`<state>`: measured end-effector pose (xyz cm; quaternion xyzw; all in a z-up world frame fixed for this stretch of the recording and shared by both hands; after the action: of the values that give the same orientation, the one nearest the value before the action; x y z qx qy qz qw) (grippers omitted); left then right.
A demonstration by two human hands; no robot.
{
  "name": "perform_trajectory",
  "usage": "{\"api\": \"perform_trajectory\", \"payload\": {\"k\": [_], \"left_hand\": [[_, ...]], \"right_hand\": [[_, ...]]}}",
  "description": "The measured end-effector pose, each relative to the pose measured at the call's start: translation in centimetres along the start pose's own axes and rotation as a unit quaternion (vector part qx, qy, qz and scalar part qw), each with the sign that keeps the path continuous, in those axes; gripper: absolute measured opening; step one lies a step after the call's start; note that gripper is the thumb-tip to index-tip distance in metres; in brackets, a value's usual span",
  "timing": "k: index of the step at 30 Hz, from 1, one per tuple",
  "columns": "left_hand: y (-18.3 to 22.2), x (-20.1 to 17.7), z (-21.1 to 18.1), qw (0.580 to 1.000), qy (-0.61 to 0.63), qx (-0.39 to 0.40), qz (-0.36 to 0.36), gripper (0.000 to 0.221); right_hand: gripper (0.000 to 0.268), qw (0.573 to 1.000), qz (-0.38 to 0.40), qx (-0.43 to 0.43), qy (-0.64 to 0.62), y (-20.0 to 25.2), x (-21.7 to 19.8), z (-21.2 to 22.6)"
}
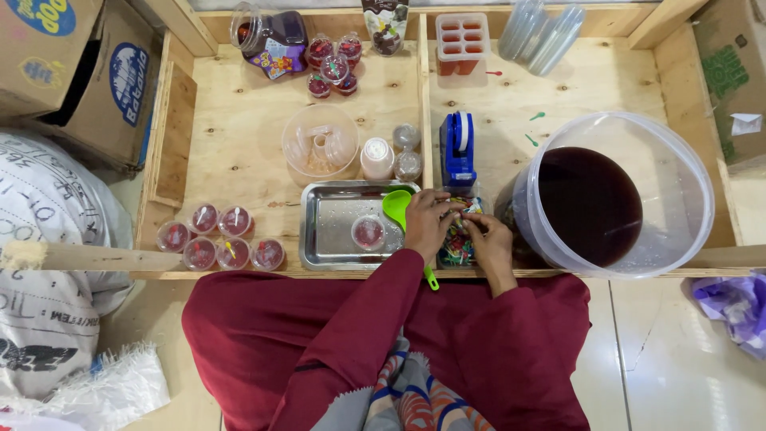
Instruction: The person prepares beverage cups by placing contents into them, filling them with liquid using a ladle, and sealing them with plastic wrap.
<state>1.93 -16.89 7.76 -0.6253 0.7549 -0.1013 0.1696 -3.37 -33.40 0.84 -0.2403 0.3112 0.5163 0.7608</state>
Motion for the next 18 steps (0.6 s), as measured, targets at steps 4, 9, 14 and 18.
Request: {"api": "perform_trajectory", "payload": {"k": [4, 9, 14, 18], "left_hand": [[0.8, 1.1, 5.6, 0.994, -0.085, 0.065, 0.018, 0.010], [1.0, 1.4, 6.9, 0.994, -0.084, 0.064, 0.012, 0.012], [0.3, 0.4, 2.2, 0.998, -0.028, 0.048, 0.004, 0.005], [1.1, 0.7, 6.0, 0.994, -0.094, 0.043, 0.024, 0.005]], "right_hand": [[0.013, 0.999, 0.012, 0.024, -0.028, 0.2, 0.1, -0.1], [0.014, 0.999, 0.013, 0.025, -0.026, -0.1, 0.2, -0.6], [0.012, 0.999, 0.018, 0.024, -0.027, -0.4, 0.9, -1.7], [0.010, 0.999, 0.026, 0.030, -0.026, -0.3, 1.3, -2.1]]}}
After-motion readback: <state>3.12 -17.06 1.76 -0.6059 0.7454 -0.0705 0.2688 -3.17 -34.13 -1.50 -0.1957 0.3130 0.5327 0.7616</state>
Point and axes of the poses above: each hand's wrist, its own y-axis away from the middle knuckle, its own x-axis out of the palm, z = x × y, the point moved 1 cm from there along -y, towards the middle knuckle, and after that the axes turned 13 degrees about y, right-handed, at the moved point
